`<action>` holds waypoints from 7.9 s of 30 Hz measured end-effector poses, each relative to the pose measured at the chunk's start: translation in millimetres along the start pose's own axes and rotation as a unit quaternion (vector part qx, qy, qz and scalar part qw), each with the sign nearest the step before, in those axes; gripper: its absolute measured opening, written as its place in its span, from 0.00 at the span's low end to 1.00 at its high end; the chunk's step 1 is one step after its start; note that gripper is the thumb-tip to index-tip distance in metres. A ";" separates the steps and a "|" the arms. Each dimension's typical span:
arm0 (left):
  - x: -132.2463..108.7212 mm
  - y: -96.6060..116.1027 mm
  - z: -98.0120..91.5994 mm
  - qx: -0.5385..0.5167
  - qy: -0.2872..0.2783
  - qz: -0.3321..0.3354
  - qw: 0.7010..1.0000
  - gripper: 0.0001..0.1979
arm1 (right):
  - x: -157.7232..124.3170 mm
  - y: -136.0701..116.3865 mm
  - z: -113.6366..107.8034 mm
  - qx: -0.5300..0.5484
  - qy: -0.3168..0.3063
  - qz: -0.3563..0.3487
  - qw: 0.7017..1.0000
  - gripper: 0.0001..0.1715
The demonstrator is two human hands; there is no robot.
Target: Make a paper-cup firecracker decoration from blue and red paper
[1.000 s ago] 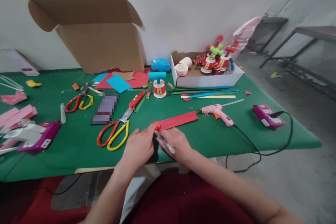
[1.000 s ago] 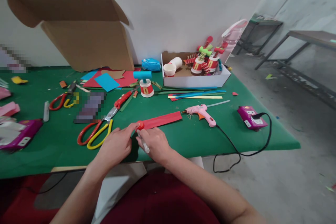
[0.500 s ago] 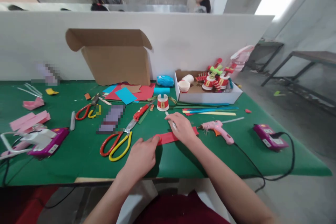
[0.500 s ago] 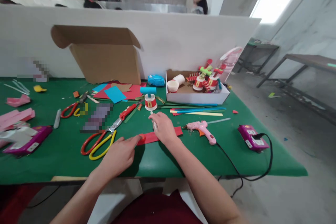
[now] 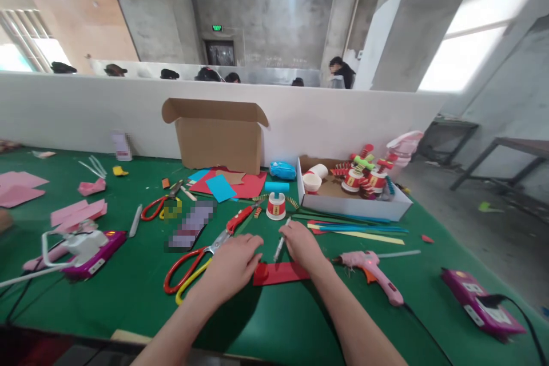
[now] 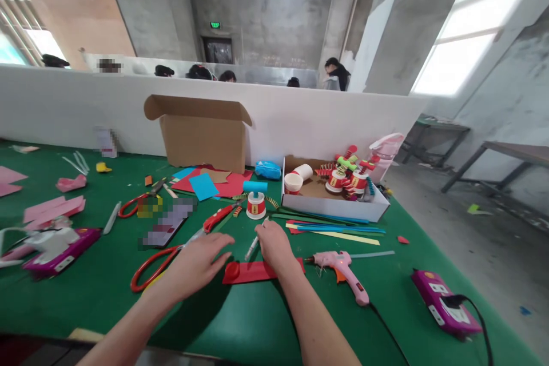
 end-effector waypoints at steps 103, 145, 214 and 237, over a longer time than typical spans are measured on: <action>45.4 -2.3 47.7 -0.239 -0.032 0.027 0.970 0.16 | -6.9 27.5 -30.3 0.734 0.275 0.286 0.552 0.20; 25.5 -6.3 -7.0 -0.007 -0.155 0.030 0.987 0.16 | -10.3 29.8 -34.3 0.614 0.115 0.271 0.732 0.13; 44.0 -40.6 3.9 -0.149 0.177 -0.011 0.973 0.12 | -2.8 26.6 -10.9 0.594 0.138 0.272 0.744 0.17; 47.2 -39.4 9.2 -0.110 0.137 -0.023 0.984 0.15 | -9.5 -6.4 -14.2 0.024 -0.094 0.259 0.961 0.13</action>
Point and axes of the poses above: each hand's wrist, its own x-axis towards the middle knuckle, its own z-axis out of the palm, y = z × x, the point moved 3 cm from there along x, towards the middle knuckle, and after that the axes turned 2 degrees about -y, right-handed, at the moved point
